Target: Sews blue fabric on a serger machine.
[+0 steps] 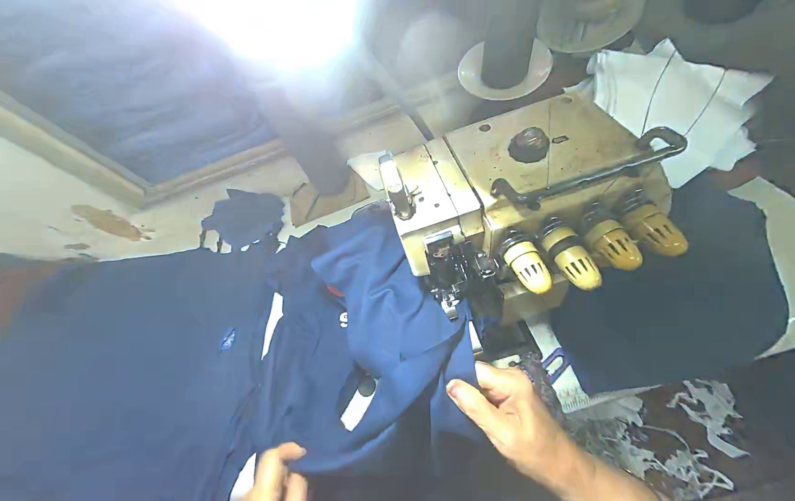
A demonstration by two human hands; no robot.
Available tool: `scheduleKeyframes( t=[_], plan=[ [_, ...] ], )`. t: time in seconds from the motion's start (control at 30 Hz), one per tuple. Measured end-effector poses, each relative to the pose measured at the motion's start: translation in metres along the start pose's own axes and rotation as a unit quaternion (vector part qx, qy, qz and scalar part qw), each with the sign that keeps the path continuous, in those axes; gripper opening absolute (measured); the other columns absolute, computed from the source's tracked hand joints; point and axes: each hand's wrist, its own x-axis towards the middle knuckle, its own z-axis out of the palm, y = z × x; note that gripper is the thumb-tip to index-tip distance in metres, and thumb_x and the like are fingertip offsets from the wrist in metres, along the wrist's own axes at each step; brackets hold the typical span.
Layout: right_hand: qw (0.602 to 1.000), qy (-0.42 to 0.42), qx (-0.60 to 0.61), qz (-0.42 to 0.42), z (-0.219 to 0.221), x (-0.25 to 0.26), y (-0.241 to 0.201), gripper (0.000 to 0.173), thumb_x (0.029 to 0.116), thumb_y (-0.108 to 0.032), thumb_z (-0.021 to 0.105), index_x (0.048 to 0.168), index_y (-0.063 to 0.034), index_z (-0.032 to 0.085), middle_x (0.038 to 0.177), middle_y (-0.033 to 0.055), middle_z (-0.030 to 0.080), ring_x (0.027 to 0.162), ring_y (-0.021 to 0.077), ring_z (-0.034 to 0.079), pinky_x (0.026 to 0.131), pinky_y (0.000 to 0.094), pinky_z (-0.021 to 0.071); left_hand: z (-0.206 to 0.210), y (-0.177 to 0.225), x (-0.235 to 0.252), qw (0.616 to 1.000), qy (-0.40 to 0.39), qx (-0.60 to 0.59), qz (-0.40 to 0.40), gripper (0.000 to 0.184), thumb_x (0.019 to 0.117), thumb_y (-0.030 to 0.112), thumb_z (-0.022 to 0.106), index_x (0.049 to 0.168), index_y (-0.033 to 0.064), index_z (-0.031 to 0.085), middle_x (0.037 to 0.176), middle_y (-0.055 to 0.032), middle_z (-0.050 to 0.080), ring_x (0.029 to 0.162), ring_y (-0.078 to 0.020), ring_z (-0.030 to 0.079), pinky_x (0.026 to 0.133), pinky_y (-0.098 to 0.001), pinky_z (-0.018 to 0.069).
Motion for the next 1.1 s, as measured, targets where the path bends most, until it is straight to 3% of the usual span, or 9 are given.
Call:
scheduleKeyframes(
  t=[0.13, 0.3, 0.37, 0.47, 0.57, 0.67, 0.8, 0.93, 1.1],
  plan=[
    [0.988, -0.086, -0.009, -0.128, -0.012, -0.016, -0.017, 0.032, 0.0973, -0.021, 0.065, 0.074, 0.0014, 0.062, 0.071, 0.0108, 0.062, 0.078, 0.0118, 0.062, 0.076, 0.0219, 0.0508, -0.04, -0.025, 0.02, 0.967, 0.249, 0.032, 0.04, 0.02, 0.0932, -0.008, 0.049, 0.1, -0.026, 0.055, 0.094, -0.0308, 0.063, 0.09, -0.0109, 0.063, 0.084, -0.0181, 0.0497],
    [0.959, -0.251, -0.129, -0.016, -0.019, -0.06, -0.009, 0.039, 0.0951, -0.014, 0.064, 0.062, 0.005, 0.056, 0.055, 0.0169, 0.054, 0.052, 0.0261, 0.057, 0.051, 0.0389, 0.0442, -0.052, -0.073, 0.046, 0.978, 0.132, 0.096, 0.128, 0.02, 0.0947, -0.001, 0.053, 0.099, -0.0154, 0.065, 0.097, -0.0339, 0.069, 0.093, -0.0445, 0.069, 0.087, -0.0501, 0.0546],
    [0.865, -0.331, -0.361, 0.106, -0.023, -0.068, -0.011, 0.031, 0.0988, -0.013, 0.059, 0.08, 0.0098, 0.068, 0.071, 0.0263, 0.066, 0.071, 0.0432, 0.071, 0.065, 0.0564, 0.0557, -0.041, -0.081, 0.055, 0.993, 0.028, 0.067, 0.096, 0.023, 0.0932, -0.001, 0.052, 0.104, -0.0113, 0.07, 0.099, -0.0281, 0.073, 0.091, -0.0461, 0.071, 0.082, -0.0599, 0.0549],
    [0.763, -0.412, -0.42, 0.269, -0.036, -0.057, -0.019, 0.032, 0.1055, -0.018, 0.053, 0.112, 0.0096, 0.068, 0.095, 0.032, 0.07, 0.096, 0.0519, 0.069, 0.084, 0.066, 0.0518, -0.031, -0.044, 0.066, 0.992, 0.082, 0.09, 0.044, 0.029, 0.0937, 0.001, 0.048, 0.109, -0.0097, 0.07, 0.088, -0.0255, 0.071, 0.071, -0.0381, 0.068, 0.065, -0.0531, 0.0542],
    [0.915, -0.21, -0.316, 0.138, -0.051, -0.061, -0.013, 0.025, 0.0959, -0.015, 0.067, 0.104, 0.0074, 0.074, 0.073, 0.0202, 0.07, 0.065, 0.0349, 0.07, 0.065, 0.0518, 0.0576, -0.029, 0.02, 0.088, 0.98, 0.157, 0.04, 0.117, 0.028, 0.0945, 0.01, 0.052, 0.102, -0.0076, 0.073, 0.084, -0.0186, 0.071, 0.072, -0.021, 0.066, 0.067, -0.0331, 0.0543],
    [0.981, -0.012, -0.178, 0.074, -0.041, -0.04, -0.009, 0.018, 0.0924, -0.009, 0.068, 0.099, 0.0074, 0.073, 0.086, 0.0139, 0.073, 0.077, 0.0113, 0.07, 0.074, 0.0252, 0.0581, -0.016, 0.076, 0.111, 0.966, 0.107, -0.058, 0.23, 0.027, 0.0977, 0.022, 0.056, 0.103, 0.0063, 0.078, 0.105, -0.0059, 0.075, 0.104, -0.0149, 0.067, 0.093, -0.0361, 0.0515],
    [0.995, 0.022, -0.043, 0.085, -0.024, -0.018, -0.009, 0.026, 0.0947, -0.017, 0.065, 0.1, 0.0084, 0.069, 0.101, 0.0058, 0.07, 0.093, -0.0042, 0.064, 0.084, 0.0144, 0.0548, 0.008, 0.114, 0.13, 0.942, 0.032, -0.009, 0.335, 0.03, 0.0978, 0.033, 0.056, 0.111, 0.0158, 0.077, 0.094, 0.0021, 0.07, 0.093, -0.0171, 0.065, 0.084, -0.0441, 0.0463],
    [0.992, 0.007, 0.034, 0.12, -0.017, -0.02, -0.008, 0.026, 0.0949, -0.017, 0.065, 0.107, 0.0066, 0.065, 0.094, -0.0053, 0.071, 0.08, -0.0083, 0.062, 0.073, 0.0142, 0.0538, 0.002, 0.105, 0.132, 0.934, -0.007, 0.035, 0.354, 0.024, 0.0934, 0.033, 0.057, 0.081, 0.0186, 0.071, 0.065, 0.0053, 0.059, 0.064, -0.013, 0.057, 0.082, -0.0422, 0.0392],
    [0.989, -0.019, 0.06, 0.135, -0.018, -0.027, -0.007, 0.023, 0.0938, -0.007, 0.066, 0.112, 0.0069, 0.064, 0.089, -0.0046, 0.075, 0.078, -0.0057, 0.066, 0.072, 0.0167, 0.0556, -0.036, 0.098, 0.122, 0.936, -0.103, -0.013, 0.337, 0.022, 0.0998, 0.022, 0.058, 0.084, 0.0124, 0.071, 0.072, -0.0049, 0.064, 0.08, -0.0222, 0.061, 0.102, -0.0498, 0.0311]
  ],
)
